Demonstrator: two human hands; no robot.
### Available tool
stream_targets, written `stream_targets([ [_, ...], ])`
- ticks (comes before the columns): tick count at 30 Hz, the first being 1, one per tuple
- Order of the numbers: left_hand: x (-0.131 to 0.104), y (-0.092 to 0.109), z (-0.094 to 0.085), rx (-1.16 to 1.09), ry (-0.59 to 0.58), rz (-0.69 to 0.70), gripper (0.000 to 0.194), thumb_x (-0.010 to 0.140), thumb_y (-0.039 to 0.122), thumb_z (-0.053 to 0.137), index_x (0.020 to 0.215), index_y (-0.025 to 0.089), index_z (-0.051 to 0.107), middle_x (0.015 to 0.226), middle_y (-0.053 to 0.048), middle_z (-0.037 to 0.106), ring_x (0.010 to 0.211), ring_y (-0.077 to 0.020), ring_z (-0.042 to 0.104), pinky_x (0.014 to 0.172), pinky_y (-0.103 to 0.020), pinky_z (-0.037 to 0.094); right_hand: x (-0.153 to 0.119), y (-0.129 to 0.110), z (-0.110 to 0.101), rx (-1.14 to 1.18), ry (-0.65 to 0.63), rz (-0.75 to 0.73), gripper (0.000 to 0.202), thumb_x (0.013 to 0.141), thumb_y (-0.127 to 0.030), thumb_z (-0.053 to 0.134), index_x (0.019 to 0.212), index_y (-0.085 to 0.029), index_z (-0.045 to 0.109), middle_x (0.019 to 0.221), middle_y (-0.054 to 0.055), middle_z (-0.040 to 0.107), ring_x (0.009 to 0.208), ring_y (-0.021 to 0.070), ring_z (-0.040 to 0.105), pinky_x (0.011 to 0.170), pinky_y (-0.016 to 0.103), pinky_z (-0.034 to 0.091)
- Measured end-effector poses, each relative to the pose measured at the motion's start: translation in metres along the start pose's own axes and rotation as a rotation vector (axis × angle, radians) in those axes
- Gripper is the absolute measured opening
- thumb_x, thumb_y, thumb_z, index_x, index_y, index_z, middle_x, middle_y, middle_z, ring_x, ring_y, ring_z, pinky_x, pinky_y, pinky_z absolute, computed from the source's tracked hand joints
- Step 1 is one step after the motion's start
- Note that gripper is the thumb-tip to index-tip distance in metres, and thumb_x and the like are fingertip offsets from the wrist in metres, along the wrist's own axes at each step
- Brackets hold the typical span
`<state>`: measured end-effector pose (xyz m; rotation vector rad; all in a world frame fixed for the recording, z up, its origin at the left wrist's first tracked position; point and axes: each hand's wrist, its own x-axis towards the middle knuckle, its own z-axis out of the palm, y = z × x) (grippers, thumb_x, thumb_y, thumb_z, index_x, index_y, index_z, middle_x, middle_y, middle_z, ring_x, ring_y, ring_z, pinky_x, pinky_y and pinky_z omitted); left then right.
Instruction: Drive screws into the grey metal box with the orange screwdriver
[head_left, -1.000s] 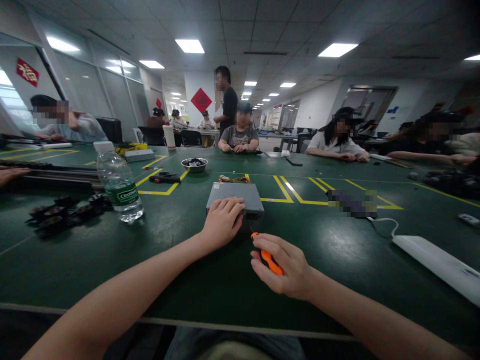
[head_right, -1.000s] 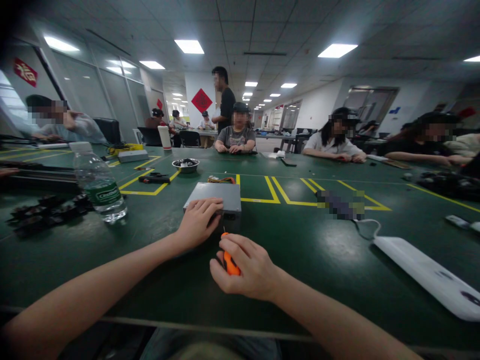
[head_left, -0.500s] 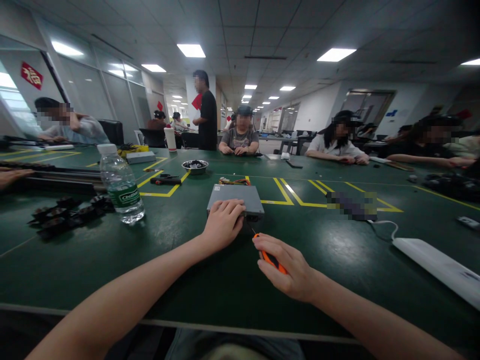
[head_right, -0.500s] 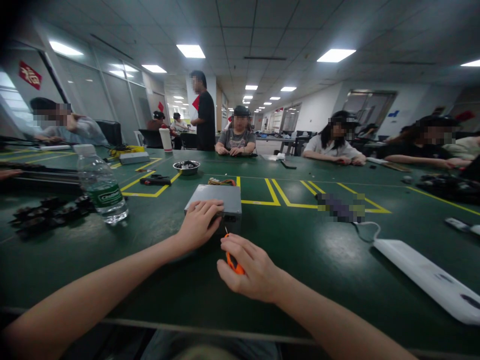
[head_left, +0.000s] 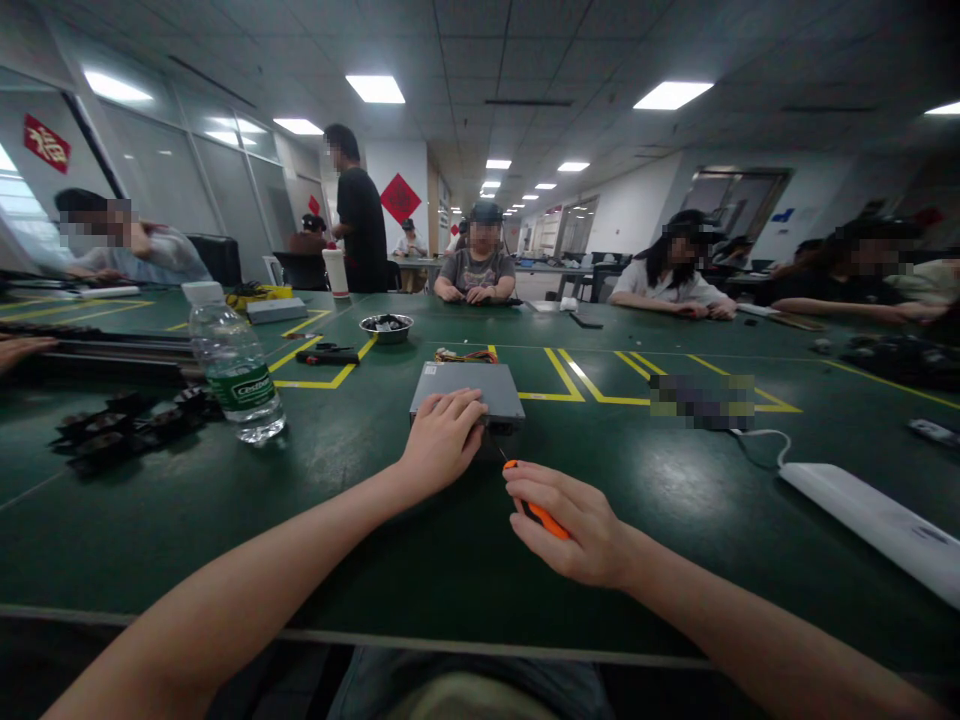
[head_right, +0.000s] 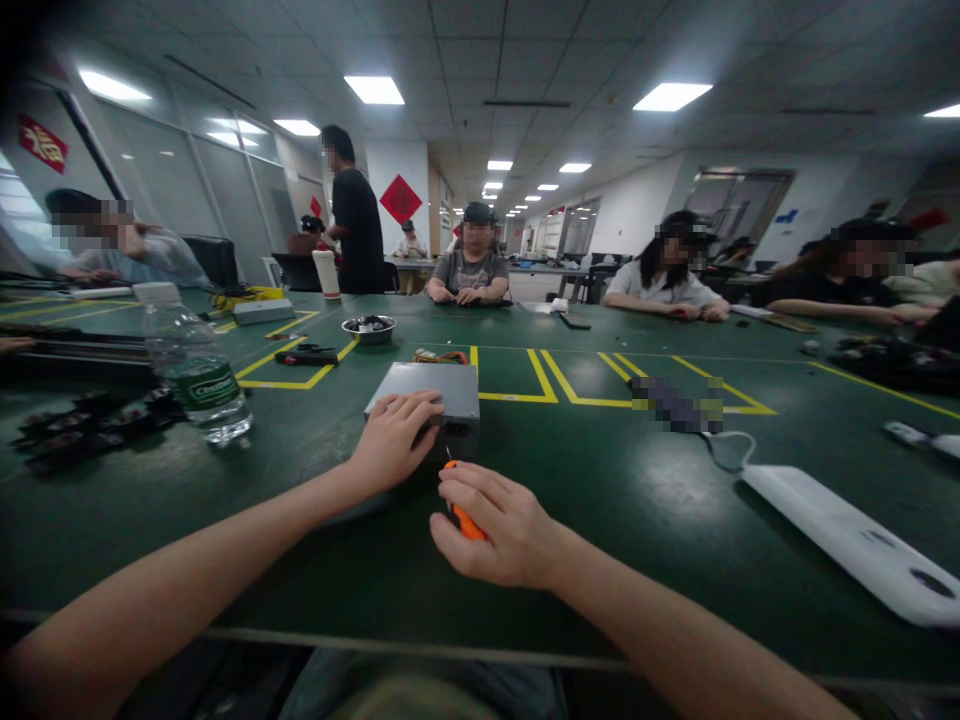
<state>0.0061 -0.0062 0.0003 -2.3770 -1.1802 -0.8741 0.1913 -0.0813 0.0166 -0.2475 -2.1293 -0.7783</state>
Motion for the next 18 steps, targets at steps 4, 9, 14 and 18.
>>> stream_targets([
  [4, 0.001, 0.000, 0.000, 0.006, -0.008, -0.009, 0.023, 0.088, 0.023, 0.043, 0.108, 0.022, 0.054, 0.127, -0.005, 0.054, 0.116, -0.0215, 0.049, 0.094, -0.040, 0.035, -0.008, 0.006, -0.006, 0.026, 0.032, -0.026, 0.012, 0.074, -0.003, 0.052, 0.075, -0.014, 0.054, 0.078, 0.006, 0.064, 0.086, 0.0184, 0.066, 0.078, 0.032, 0.059],
  [9, 0.000, -0.001, 0.000, 0.005, -0.014, -0.004, 0.024, 0.088, 0.025, 0.042, 0.109, 0.023, 0.054, 0.128, -0.005, 0.053, 0.117, -0.0226, 0.048, 0.094, -0.042, 0.035, -0.026, 0.015, -0.012, -0.008, -0.014, 0.009, 0.014, 0.073, -0.002, 0.052, 0.070, -0.016, 0.052, 0.082, 0.004, 0.063, 0.089, 0.0166, 0.064, 0.075, 0.029, 0.059],
  [14, -0.001, -0.001, 0.000, 0.010, -0.012, 0.005, 0.025, 0.089, 0.026, 0.042, 0.110, 0.022, 0.054, 0.129, -0.006, 0.052, 0.117, -0.0225, 0.048, 0.094, -0.041, 0.035, -0.030, 0.018, -0.015, -0.029, -0.028, 0.018, 0.015, 0.073, -0.003, 0.053, 0.068, -0.016, 0.050, 0.083, 0.003, 0.061, 0.089, 0.0154, 0.063, 0.073, 0.028, 0.059],
  [18, -0.001, -0.002, 0.001, 0.002, -0.008, 0.010, 0.025, 0.089, 0.026, 0.041, 0.110, 0.022, 0.054, 0.128, -0.006, 0.053, 0.117, -0.0221, 0.048, 0.094, -0.041, 0.035, -0.030, 0.018, -0.015, -0.031, -0.012, 0.018, 0.015, 0.072, -0.002, 0.056, 0.069, -0.016, 0.050, 0.086, 0.005, 0.061, 0.092, 0.0167, 0.062, 0.074, 0.029, 0.059],
])
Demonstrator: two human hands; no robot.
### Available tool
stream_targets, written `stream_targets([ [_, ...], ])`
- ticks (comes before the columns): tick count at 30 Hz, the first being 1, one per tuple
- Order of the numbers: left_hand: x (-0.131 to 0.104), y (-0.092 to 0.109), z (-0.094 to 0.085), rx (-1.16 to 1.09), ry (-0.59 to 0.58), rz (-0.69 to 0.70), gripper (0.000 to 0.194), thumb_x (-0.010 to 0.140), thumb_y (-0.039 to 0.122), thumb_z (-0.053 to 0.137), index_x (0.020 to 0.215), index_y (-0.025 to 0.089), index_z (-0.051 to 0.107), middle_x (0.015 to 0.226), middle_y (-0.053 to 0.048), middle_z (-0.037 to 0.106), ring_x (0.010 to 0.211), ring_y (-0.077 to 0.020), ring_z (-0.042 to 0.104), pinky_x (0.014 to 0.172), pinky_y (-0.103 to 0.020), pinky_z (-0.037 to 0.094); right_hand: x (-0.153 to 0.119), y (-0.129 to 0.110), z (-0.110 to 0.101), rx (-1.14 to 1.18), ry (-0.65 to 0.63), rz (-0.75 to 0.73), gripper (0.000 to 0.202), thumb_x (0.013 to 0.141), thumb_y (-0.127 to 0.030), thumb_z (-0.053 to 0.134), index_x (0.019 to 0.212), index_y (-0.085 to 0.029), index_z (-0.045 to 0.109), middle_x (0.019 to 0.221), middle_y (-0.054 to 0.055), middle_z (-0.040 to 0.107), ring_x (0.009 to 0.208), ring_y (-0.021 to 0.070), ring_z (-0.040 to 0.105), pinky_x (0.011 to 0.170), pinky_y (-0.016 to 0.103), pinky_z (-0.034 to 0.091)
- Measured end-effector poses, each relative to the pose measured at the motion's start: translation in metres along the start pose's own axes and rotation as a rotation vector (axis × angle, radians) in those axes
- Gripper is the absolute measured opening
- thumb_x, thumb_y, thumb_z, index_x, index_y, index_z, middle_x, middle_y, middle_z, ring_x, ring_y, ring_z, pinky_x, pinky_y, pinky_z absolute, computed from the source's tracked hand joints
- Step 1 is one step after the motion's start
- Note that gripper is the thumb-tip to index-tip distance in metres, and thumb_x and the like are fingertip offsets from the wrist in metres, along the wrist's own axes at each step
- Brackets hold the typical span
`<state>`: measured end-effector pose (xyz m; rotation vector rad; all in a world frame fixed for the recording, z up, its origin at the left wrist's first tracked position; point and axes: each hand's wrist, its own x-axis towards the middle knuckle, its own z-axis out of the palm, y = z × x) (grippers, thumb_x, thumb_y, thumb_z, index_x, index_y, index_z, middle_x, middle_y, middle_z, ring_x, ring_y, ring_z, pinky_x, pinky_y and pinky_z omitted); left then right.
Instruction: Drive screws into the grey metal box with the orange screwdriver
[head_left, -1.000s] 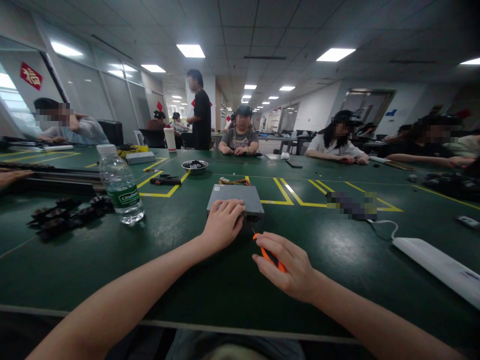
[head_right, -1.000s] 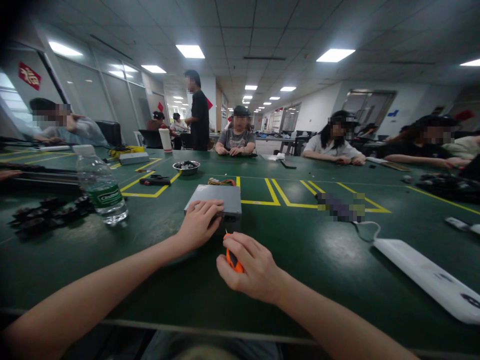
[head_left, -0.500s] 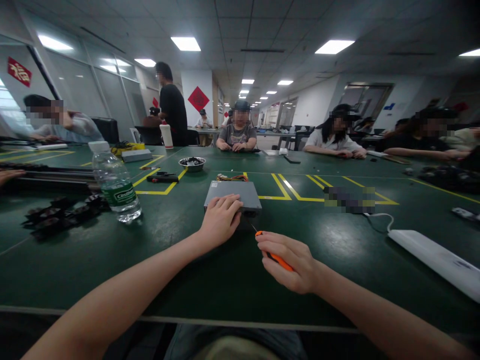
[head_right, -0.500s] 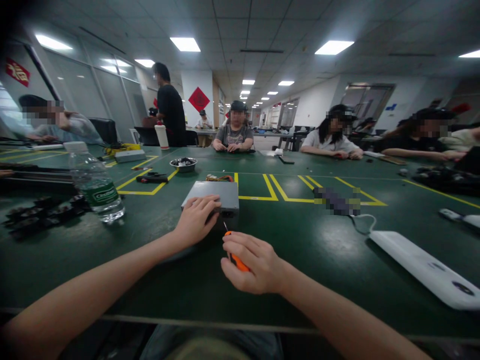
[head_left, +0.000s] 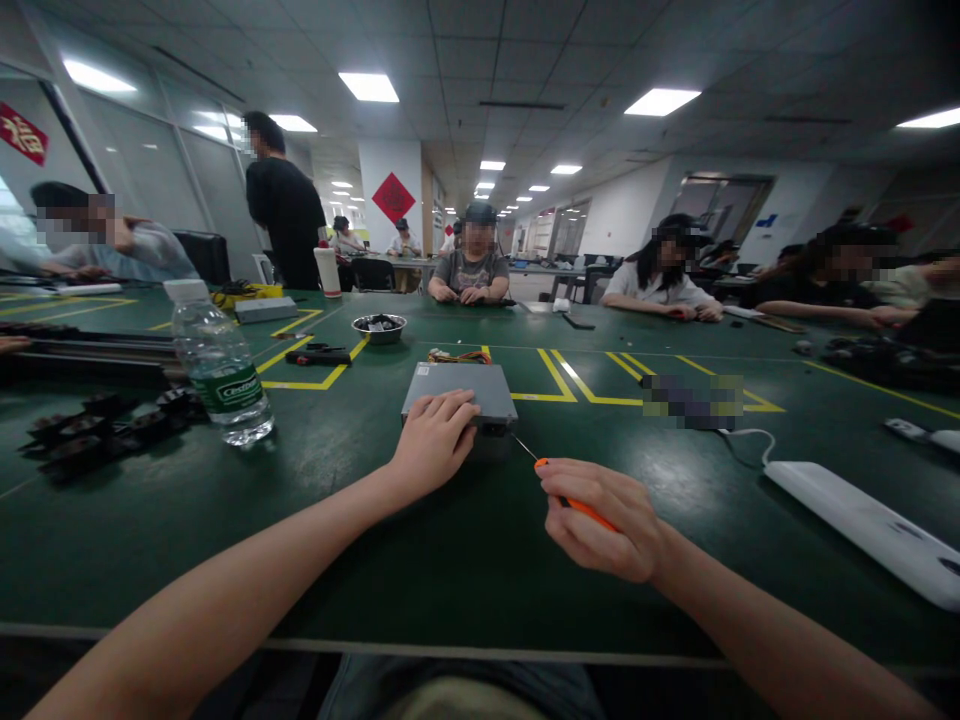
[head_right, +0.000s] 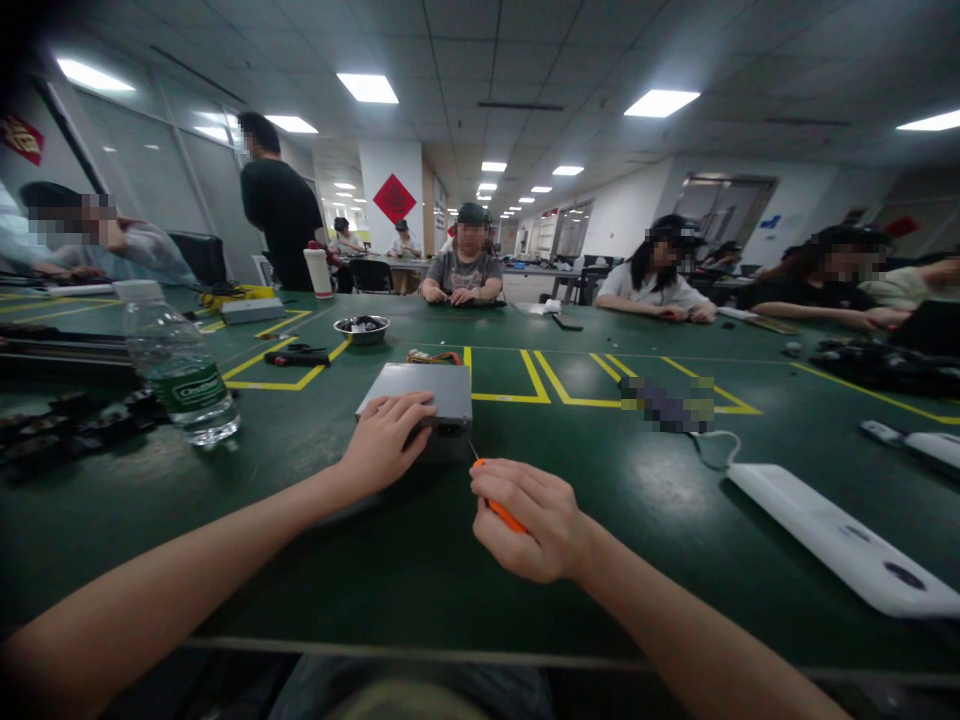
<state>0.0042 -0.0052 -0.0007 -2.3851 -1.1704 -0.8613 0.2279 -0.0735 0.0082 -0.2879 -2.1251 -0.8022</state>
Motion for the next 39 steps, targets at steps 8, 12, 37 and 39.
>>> stream_targets([
  [8, 0.000, 0.000, 0.000, 0.005, 0.009, 0.007, 0.024, 0.089, 0.025, 0.042, 0.110, 0.021, 0.053, 0.128, -0.005, 0.053, 0.115, -0.0218, 0.049, 0.093, -0.040, 0.035, -0.006, 0.002, 0.005, 0.013, -0.013, -0.003, 0.015, 0.071, -0.001, 0.056, 0.070, -0.015, 0.051, 0.088, 0.005, 0.061, 0.093, 0.0171, 0.062, 0.076, 0.031, 0.058],
  [12, 0.000, 0.000, 0.001, 0.001, 0.009, 0.003, 0.024, 0.089, 0.025, 0.042, 0.109, 0.022, 0.053, 0.128, -0.005, 0.053, 0.116, -0.0219, 0.048, 0.094, -0.040, 0.035, 0.000, 0.000, 0.006, 0.000, -0.004, 0.036, 0.015, 0.072, -0.001, 0.053, 0.070, -0.016, 0.051, 0.084, 0.004, 0.061, 0.088, 0.0149, 0.063, 0.074, 0.028, 0.059],
  [37, 0.000, 0.001, 0.001, -0.011, 0.004, -0.014, 0.024, 0.088, 0.024, 0.043, 0.109, 0.023, 0.055, 0.127, -0.005, 0.054, 0.118, -0.0222, 0.048, 0.095, -0.041, 0.035, 0.012, -0.010, -0.003, -0.176, -0.002, -0.035, 0.018, 0.072, -0.009, 0.067, 0.084, -0.016, 0.055, 0.092, 0.010, 0.059, 0.085, 0.0185, 0.059, 0.065, 0.028, 0.057],
  [39, 0.000, 0.001, 0.001, -0.012, 0.004, -0.013, 0.024, 0.088, 0.024, 0.043, 0.109, 0.023, 0.055, 0.127, -0.005, 0.054, 0.118, -0.0218, 0.048, 0.094, -0.040, 0.035, 0.013, -0.010, -0.004, -0.115, 0.006, -0.068, 0.020, 0.071, -0.005, 0.066, 0.086, -0.013, 0.055, 0.094, 0.011, 0.058, 0.092, 0.0207, 0.059, 0.071, 0.030, 0.058],
])
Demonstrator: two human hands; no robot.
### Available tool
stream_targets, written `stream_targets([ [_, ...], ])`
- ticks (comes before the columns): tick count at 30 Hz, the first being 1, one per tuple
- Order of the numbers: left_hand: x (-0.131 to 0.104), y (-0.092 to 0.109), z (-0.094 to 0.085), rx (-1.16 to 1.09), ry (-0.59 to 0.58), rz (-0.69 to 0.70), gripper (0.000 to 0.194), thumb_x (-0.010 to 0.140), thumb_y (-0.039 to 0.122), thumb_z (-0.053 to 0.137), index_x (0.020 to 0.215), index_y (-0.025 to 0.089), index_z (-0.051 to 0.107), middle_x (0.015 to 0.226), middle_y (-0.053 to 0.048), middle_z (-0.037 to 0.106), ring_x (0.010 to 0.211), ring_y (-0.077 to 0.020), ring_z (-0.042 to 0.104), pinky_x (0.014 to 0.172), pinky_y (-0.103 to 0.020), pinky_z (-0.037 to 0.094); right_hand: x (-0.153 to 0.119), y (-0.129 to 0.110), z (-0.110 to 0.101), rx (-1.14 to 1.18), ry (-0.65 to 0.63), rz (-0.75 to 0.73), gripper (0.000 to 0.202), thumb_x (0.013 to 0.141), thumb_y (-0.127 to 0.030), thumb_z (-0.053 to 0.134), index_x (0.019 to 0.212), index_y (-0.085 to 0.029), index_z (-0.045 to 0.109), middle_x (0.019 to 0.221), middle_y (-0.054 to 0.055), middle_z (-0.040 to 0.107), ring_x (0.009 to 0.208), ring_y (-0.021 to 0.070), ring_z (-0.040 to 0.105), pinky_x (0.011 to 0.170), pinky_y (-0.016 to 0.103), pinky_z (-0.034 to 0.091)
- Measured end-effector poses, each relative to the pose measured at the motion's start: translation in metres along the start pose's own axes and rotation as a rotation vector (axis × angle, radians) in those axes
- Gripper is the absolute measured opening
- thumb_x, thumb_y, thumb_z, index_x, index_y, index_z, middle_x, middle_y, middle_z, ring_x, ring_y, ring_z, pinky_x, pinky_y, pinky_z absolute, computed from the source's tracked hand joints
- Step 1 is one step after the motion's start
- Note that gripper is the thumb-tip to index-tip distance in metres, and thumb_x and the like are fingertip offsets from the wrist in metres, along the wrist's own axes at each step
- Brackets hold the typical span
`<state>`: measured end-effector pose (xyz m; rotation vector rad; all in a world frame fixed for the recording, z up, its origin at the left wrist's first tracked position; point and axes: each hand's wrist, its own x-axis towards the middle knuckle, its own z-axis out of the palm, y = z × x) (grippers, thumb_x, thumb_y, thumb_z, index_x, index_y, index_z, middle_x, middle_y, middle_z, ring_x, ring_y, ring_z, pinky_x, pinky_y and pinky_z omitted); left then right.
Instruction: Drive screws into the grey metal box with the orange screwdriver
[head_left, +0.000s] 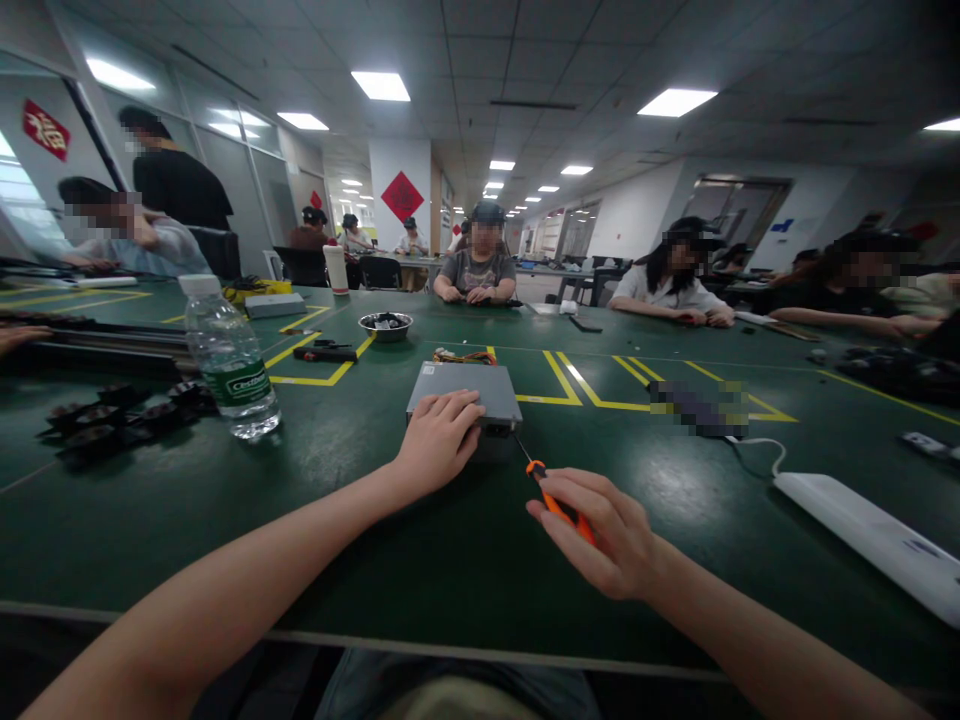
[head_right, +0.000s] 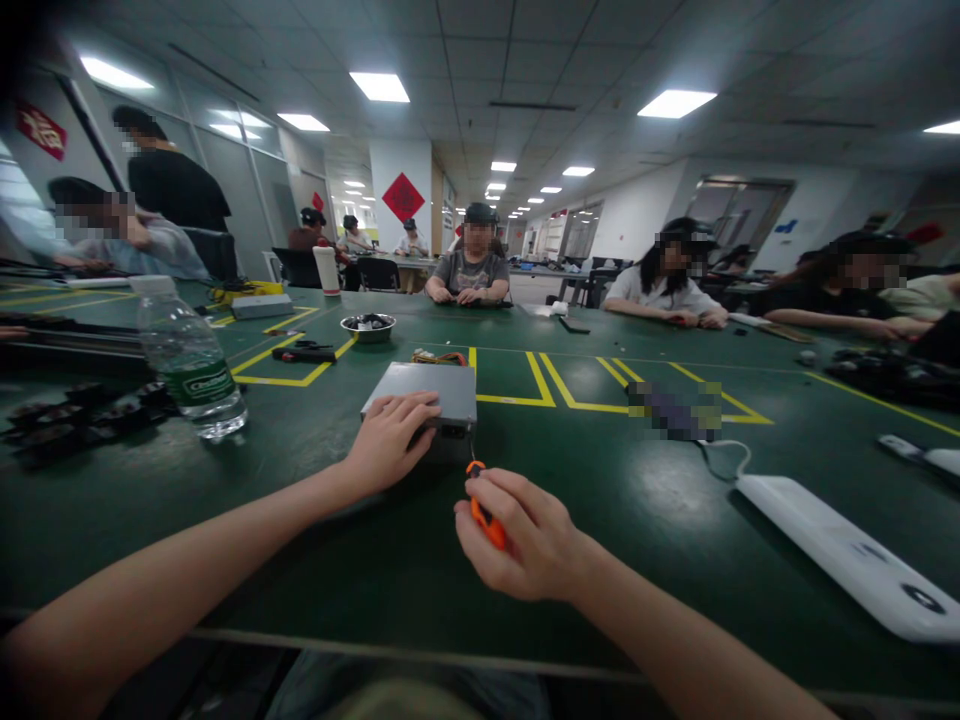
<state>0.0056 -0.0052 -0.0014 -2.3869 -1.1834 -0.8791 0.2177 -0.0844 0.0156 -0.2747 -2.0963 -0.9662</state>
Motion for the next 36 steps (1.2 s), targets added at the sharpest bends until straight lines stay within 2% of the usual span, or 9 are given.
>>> stream_targets([
  [5, 0.000, 0.000, -0.001, -0.001, 0.009, 0.011, 0.023, 0.087, 0.023, 0.043, 0.107, 0.022, 0.055, 0.126, -0.005, 0.055, 0.116, -0.0215, 0.049, 0.093, -0.040, 0.035, -0.006, 0.001, 0.004, 0.068, -0.041, 0.020, 0.015, 0.075, -0.004, 0.059, 0.085, -0.013, 0.053, 0.097, 0.011, 0.058, 0.097, 0.0212, 0.059, 0.076, 0.033, 0.057],
  [8, 0.000, 0.000, -0.002, 0.005, 0.007, 0.010, 0.023, 0.088, 0.024, 0.043, 0.108, 0.022, 0.054, 0.127, -0.005, 0.054, 0.116, -0.0217, 0.049, 0.094, -0.040, 0.034, -0.007, 0.002, 0.006, -0.046, -0.051, 0.089, 0.013, 0.075, -0.009, 0.063, 0.079, -0.016, 0.052, 0.093, 0.009, 0.061, 0.087, 0.0187, 0.061, 0.068, 0.031, 0.057],
  [12, -0.001, 0.000, -0.002, 0.012, 0.001, 0.011, 0.024, 0.088, 0.024, 0.043, 0.109, 0.022, 0.054, 0.126, -0.005, 0.054, 0.116, -0.0216, 0.049, 0.094, -0.040, 0.034, 0.000, 0.002, 0.003, -0.125, -0.037, 0.071, 0.017, 0.073, -0.010, 0.066, 0.080, -0.018, 0.053, 0.085, 0.006, 0.063, 0.076, 0.0147, 0.060, 0.060, 0.025, 0.055],
  [19, 0.000, 0.000, -0.001, 0.010, -0.002, 0.007, 0.024, 0.088, 0.024, 0.043, 0.109, 0.023, 0.054, 0.127, -0.005, 0.054, 0.117, -0.0215, 0.048, 0.094, -0.040, 0.035, -0.005, 0.000, 0.005, 0.072, -0.054, 0.073, 0.016, 0.078, -0.005, 0.055, 0.089, -0.015, 0.054, 0.098, 0.011, 0.058, 0.098, 0.0204, 0.059, 0.074, 0.031, 0.057],
  [22, 0.000, 0.000, -0.002, 0.012, -0.004, 0.010, 0.024, 0.088, 0.025, 0.043, 0.109, 0.023, 0.054, 0.127, -0.005, 0.054, 0.117, -0.0220, 0.048, 0.094, -0.041, 0.034, -0.005, 0.000, 0.006, -0.019, -0.058, 0.116, 0.013, 0.075, -0.007, 0.061, 0.080, -0.016, 0.054, 0.095, 0.010, 0.061, 0.093, 0.0205, 0.060, 0.072, 0.033, 0.057],
  [26, 0.000, -0.001, -0.001, 0.012, -0.005, 0.007, 0.024, 0.088, 0.025, 0.043, 0.109, 0.022, 0.054, 0.127, -0.006, 0.054, 0.117, -0.0222, 0.048, 0.094, -0.041, 0.035, 0.003, 0.000, 0.005, -0.103, -0.035, 0.092, 0.014, 0.075, -0.009, 0.063, 0.072, -0.018, 0.052, 0.084, 0.006, 0.063, 0.080, 0.0163, 0.061, 0.062, 0.026, 0.057],
  [28, -0.001, -0.001, -0.001, 0.012, -0.005, 0.009, 0.024, 0.088, 0.024, 0.042, 0.110, 0.022, 0.054, 0.128, -0.006, 0.053, 0.118, -0.0220, 0.048, 0.094, -0.041, 0.035, 0.005, -0.001, 0.005, -0.071, -0.034, 0.084, 0.012, 0.077, -0.007, 0.058, 0.074, -0.018, 0.053, 0.084, 0.006, 0.062, 0.082, 0.0155, 0.062, 0.064, 0.025, 0.057],
  [32, -0.001, -0.001, -0.001, 0.012, 0.005, 0.009, 0.024, 0.088, 0.025, 0.043, 0.109, 0.022, 0.054, 0.127, -0.005, 0.054, 0.115, -0.0215, 0.049, 0.094, -0.040, 0.035, 0.002, -0.002, 0.007, 0.002, -0.045, 0.079, 0.009, 0.078, -0.007, 0.055, 0.075, -0.016, 0.054, 0.091, 0.009, 0.061, 0.091, 0.0182, 0.061, 0.073, 0.030, 0.058],
  [36, -0.001, -0.001, -0.001, 0.006, 0.007, 0.007, 0.024, 0.088, 0.025, 0.043, 0.109, 0.023, 0.055, 0.126, -0.005, 0.055, 0.116, -0.0215, 0.048, 0.094, -0.040, 0.035, 0.003, -0.003, 0.007, -0.064, -0.020, 0.077, 0.014, 0.073, -0.007, 0.062, 0.070, -0.018, 0.053, 0.083, 0.006, 0.063, 0.083, 0.0174, 0.062, 0.067, 0.029, 0.057],
])
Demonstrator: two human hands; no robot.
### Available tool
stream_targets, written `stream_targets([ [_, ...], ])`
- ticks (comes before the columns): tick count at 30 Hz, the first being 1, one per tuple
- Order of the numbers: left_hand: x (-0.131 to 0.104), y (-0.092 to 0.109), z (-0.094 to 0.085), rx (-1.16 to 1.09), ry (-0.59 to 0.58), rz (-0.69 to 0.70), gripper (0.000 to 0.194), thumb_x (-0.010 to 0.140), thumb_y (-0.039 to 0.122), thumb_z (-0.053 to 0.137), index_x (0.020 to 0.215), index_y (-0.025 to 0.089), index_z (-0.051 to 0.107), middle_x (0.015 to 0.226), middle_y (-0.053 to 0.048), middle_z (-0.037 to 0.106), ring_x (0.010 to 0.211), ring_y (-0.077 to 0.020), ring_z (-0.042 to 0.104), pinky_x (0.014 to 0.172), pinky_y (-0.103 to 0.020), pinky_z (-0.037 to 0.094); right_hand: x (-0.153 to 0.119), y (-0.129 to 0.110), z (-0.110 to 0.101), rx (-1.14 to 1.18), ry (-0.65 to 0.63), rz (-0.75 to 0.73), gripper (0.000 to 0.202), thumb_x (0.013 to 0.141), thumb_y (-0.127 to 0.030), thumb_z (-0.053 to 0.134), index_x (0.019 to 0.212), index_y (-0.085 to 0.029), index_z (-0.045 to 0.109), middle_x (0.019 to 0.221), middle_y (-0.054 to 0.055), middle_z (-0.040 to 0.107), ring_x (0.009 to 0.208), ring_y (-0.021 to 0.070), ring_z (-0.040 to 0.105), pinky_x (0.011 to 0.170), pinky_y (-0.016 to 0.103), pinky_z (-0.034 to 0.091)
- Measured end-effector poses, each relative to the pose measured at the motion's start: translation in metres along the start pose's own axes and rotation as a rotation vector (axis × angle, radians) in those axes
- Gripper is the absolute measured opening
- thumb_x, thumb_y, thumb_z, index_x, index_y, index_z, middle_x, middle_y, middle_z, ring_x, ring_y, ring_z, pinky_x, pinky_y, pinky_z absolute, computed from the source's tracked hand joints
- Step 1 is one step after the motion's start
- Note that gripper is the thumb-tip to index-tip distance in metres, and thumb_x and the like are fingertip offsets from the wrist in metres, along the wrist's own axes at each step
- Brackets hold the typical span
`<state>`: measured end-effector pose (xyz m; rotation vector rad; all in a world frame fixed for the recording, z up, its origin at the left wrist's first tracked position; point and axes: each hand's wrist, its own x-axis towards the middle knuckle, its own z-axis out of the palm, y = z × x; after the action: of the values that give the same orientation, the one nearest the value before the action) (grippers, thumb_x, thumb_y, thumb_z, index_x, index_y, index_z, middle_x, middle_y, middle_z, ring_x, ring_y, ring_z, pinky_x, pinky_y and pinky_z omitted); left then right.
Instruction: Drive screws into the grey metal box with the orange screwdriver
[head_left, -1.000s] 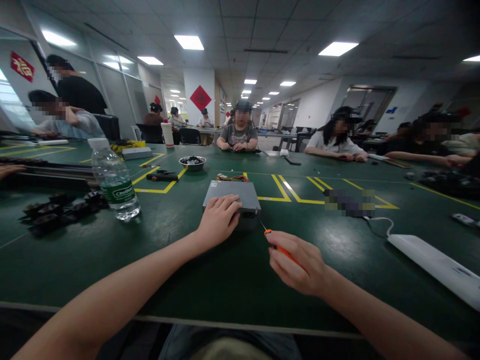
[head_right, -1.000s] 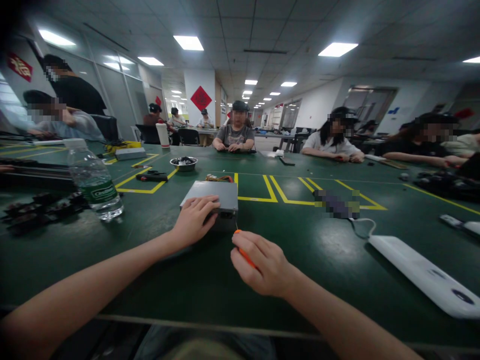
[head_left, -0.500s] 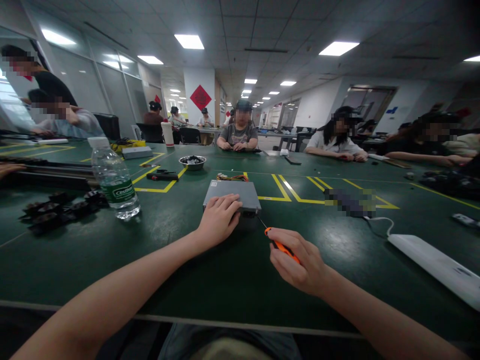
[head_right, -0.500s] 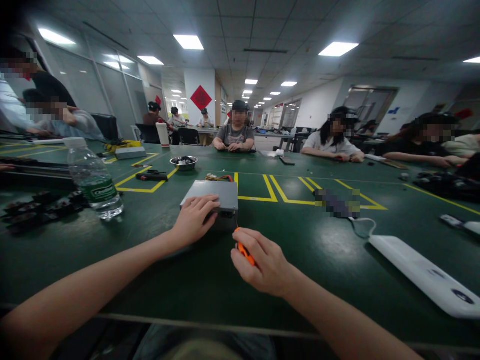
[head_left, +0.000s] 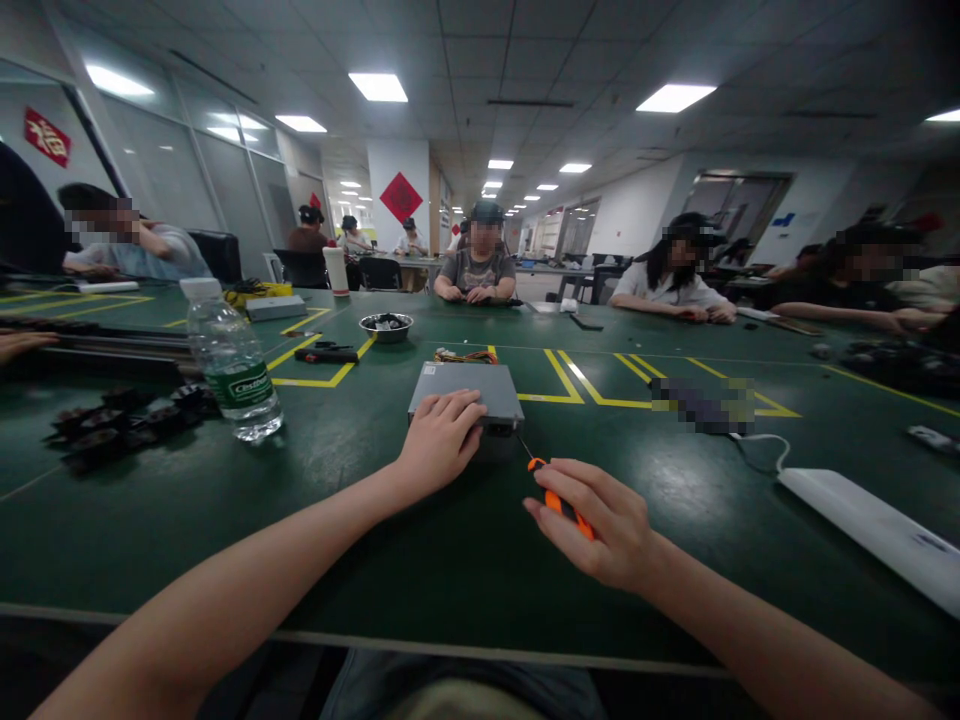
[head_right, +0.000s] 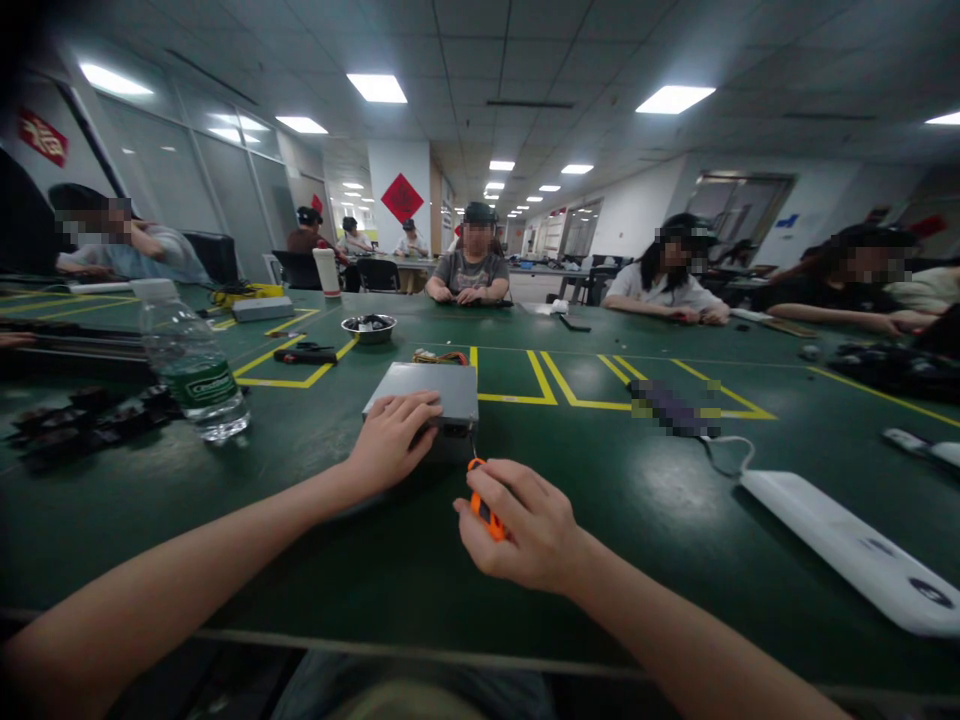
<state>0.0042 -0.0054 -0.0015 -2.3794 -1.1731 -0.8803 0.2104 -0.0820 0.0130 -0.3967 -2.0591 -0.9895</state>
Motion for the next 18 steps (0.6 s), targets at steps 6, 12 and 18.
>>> stream_targets([
  [6, 0.000, 0.000, 0.000, -0.003, -0.003, 0.000, 0.024, 0.089, 0.025, 0.042, 0.109, 0.023, 0.055, 0.127, -0.005, 0.054, 0.117, -0.0215, 0.048, 0.094, -0.040, 0.035, -0.003, -0.002, 0.001, 0.064, -0.055, 0.002, 0.009, 0.076, -0.008, 0.057, 0.076, -0.017, 0.055, 0.092, 0.008, 0.062, 0.091, 0.0173, 0.061, 0.072, 0.028, 0.057],
  [12, 0.000, 0.000, -0.001, 0.008, -0.010, 0.002, 0.024, 0.089, 0.025, 0.042, 0.110, 0.022, 0.054, 0.128, -0.005, 0.053, 0.118, -0.0213, 0.047, 0.095, -0.040, 0.034, -0.005, -0.001, 0.001, 0.042, -0.026, -0.005, 0.012, 0.075, -0.013, 0.063, 0.079, -0.018, 0.053, 0.086, 0.006, 0.060, 0.083, 0.0171, 0.061, 0.065, 0.029, 0.058],
  [18, 0.000, 0.000, -0.002, 0.006, -0.006, 0.012, 0.024, 0.089, 0.025, 0.042, 0.110, 0.022, 0.053, 0.128, -0.005, 0.053, 0.118, -0.0206, 0.047, 0.094, -0.040, 0.034, -0.016, 0.002, 0.002, 0.152, -0.055, -0.009, 0.016, 0.079, -0.008, 0.053, 0.093, -0.015, 0.052, 0.104, 0.011, 0.056, 0.105, 0.0230, 0.056, 0.076, 0.036, 0.057],
])
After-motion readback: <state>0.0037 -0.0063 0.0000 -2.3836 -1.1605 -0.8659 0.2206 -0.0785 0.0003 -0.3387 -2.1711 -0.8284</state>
